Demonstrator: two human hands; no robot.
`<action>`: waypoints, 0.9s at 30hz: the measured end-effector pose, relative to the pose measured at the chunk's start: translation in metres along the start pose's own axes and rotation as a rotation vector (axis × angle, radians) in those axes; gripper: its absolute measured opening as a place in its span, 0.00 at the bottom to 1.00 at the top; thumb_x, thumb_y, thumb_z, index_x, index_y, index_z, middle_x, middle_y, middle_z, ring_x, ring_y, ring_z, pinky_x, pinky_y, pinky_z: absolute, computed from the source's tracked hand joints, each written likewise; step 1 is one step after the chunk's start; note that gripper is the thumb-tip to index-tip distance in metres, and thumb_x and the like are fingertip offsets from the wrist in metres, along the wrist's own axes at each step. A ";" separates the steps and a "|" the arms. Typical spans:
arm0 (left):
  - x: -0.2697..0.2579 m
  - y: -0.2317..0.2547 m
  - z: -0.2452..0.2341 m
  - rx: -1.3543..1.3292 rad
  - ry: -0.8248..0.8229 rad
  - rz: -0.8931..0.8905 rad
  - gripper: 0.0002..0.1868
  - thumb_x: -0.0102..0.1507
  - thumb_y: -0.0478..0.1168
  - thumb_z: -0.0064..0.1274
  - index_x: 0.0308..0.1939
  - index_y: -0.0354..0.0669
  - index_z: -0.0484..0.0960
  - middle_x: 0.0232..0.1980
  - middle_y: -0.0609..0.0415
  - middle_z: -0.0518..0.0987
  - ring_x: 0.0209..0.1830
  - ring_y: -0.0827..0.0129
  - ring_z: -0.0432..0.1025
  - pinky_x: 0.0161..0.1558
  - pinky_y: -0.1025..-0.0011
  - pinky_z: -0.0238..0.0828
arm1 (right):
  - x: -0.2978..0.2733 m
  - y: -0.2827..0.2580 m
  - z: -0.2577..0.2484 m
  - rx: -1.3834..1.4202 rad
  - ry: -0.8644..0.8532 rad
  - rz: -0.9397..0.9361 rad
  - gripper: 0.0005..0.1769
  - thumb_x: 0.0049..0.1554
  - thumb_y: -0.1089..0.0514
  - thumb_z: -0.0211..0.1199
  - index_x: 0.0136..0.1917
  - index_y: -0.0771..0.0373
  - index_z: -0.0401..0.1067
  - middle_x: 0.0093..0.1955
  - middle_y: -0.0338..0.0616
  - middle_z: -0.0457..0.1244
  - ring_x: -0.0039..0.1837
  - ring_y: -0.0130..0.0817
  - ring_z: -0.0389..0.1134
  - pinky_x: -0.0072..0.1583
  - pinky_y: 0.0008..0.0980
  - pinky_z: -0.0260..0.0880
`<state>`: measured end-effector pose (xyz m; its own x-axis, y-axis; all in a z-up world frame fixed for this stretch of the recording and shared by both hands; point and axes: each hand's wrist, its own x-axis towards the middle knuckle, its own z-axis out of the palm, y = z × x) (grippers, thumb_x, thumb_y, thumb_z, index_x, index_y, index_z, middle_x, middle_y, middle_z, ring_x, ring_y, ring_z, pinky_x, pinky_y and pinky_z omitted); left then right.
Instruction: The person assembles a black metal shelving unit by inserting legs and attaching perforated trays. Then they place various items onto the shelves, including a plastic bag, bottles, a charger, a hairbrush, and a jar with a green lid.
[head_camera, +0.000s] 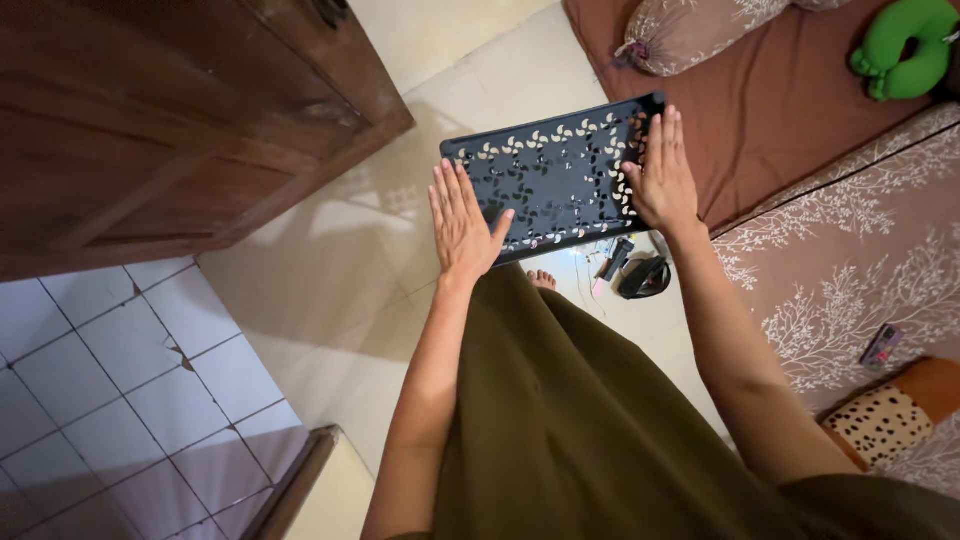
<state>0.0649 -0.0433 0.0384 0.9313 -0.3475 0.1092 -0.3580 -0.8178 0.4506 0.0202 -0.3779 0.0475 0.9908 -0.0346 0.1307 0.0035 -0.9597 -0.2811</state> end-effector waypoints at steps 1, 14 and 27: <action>0.005 -0.002 -0.001 -0.005 -0.002 0.000 0.55 0.66 0.63 0.50 0.78 0.20 0.45 0.82 0.26 0.41 0.85 0.41 0.36 0.81 0.50 0.28 | 0.004 -0.001 0.000 0.001 -0.002 0.008 0.44 0.70 0.50 0.56 0.83 0.81 0.40 0.86 0.74 0.35 0.87 0.67 0.37 0.84 0.50 0.40; 0.000 -0.019 0.010 -0.099 0.045 -0.036 0.50 0.70 0.58 0.51 0.80 0.27 0.44 0.84 0.32 0.42 0.85 0.44 0.36 0.81 0.48 0.27 | 0.002 0.021 0.003 0.406 -0.027 0.173 0.39 0.73 0.45 0.47 0.86 0.67 0.43 0.88 0.64 0.32 0.89 0.57 0.32 0.84 0.46 0.35; -0.092 0.031 -0.019 -1.824 0.136 -0.008 0.36 0.77 0.61 0.25 0.82 0.42 0.57 0.83 0.43 0.62 0.87 0.53 0.49 0.87 0.56 0.35 | -0.130 0.064 -0.050 1.786 0.115 0.332 0.40 0.71 0.35 0.40 0.84 0.64 0.48 0.88 0.61 0.42 0.89 0.53 0.38 0.86 0.49 0.38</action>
<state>-0.0306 -0.0284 0.0593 0.9641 -0.2347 0.1239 0.0707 0.6769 0.7327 -0.1149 -0.4487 0.0596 0.9675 -0.2319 -0.1006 0.0313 0.5047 -0.8627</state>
